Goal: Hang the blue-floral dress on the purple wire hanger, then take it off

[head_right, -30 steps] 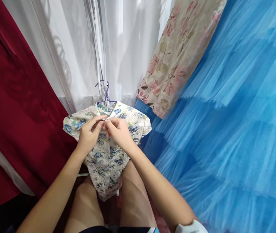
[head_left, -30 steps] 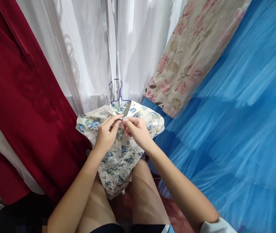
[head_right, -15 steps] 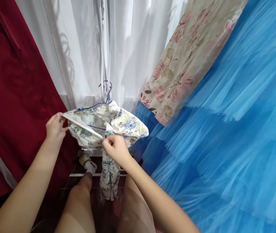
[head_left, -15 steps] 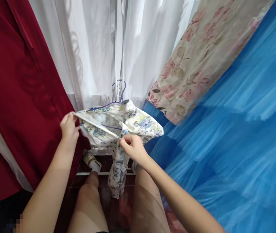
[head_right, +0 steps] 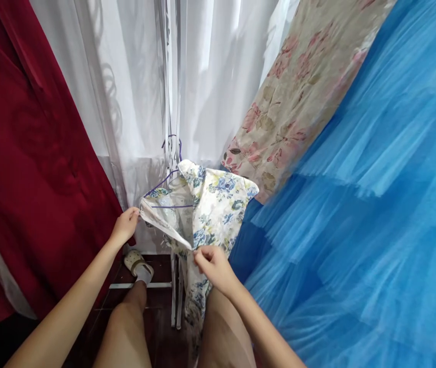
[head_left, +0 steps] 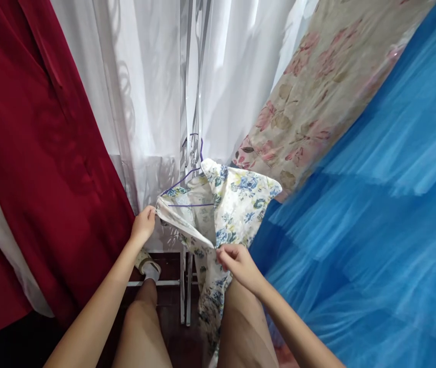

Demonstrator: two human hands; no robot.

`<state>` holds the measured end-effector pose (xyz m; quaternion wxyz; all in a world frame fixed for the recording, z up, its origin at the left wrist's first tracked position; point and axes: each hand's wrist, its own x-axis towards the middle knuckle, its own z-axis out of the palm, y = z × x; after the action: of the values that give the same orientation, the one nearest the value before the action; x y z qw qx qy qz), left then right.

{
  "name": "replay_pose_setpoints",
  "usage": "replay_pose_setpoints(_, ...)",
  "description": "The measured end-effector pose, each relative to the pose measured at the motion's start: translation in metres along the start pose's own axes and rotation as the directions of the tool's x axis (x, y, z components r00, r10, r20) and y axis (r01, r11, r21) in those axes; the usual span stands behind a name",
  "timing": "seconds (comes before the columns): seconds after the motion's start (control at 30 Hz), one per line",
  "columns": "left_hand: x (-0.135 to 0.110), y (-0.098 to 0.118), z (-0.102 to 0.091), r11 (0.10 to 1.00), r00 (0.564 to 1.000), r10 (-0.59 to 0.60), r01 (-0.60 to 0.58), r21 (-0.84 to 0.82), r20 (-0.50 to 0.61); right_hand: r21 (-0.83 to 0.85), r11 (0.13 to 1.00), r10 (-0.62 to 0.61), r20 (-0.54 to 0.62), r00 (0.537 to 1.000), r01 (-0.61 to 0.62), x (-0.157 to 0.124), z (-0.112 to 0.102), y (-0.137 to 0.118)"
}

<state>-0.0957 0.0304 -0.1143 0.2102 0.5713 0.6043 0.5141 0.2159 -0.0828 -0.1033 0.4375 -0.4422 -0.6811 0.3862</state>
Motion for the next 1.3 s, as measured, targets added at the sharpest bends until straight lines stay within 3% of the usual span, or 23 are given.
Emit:
replay_pose_setpoints(0.17,-0.003,0.010,-0.001,0.999,1.000,0.013,-0.014,0.032,0.026,-0.022,1.000,0.009,0.094,0.995,-0.007,-0.003,0.016,-0.010)
replay_pose_setpoints(0.37,0.018,0.021,-0.012,0.989,0.980,-0.009,-0.021,-0.147,-0.197,-0.066,0.998,0.021,0.193,0.981,-0.008,-0.016,0.022,-0.035)
replay_pose_setpoints(0.47,0.017,0.032,-0.012,0.956,0.976,-0.004,-0.060,-0.286,-0.219,-0.064,0.998,-0.009,0.213,0.977,0.023,-0.021,0.025,-0.036)
replay_pose_setpoints(0.6,-0.009,0.043,-0.016,0.872,0.986,-0.046,-0.038,-0.488,-0.160,0.046,0.999,0.009,0.217,0.976,-0.020,-0.023,0.028,-0.024)
replay_pose_setpoints(0.77,-0.042,0.039,-0.031,0.665,0.991,-0.132,0.076,-0.743,-0.016,0.209,0.973,0.046,0.228,0.973,-0.095,-0.021,0.032,-0.008)
replay_pose_setpoints(0.9,-0.060,0.024,-0.030,0.710,0.990,-0.132,0.062,-0.702,-0.047,0.259,0.958,0.054,0.271,0.961,-0.127,-0.022,0.046,-0.003)
replay_pose_setpoints(1.07,-0.077,0.004,-0.011,0.589,0.923,-0.333,0.363,-0.722,0.193,0.266,0.941,0.114,0.332,0.936,-0.209,-0.021,0.080,0.007)
replay_pose_setpoints(1.17,-0.089,-0.002,-0.005,0.495,0.883,-0.404,0.429,-0.755,0.237,0.235,0.950,0.145,0.250,0.957,-0.206,-0.012,0.092,0.016)
replay_pose_setpoints(1.3,-0.113,0.002,-0.013,0.406,0.842,-0.429,0.503,-0.763,0.326,0.257,0.948,0.193,0.013,0.981,-0.190,0.005,0.101,0.034)
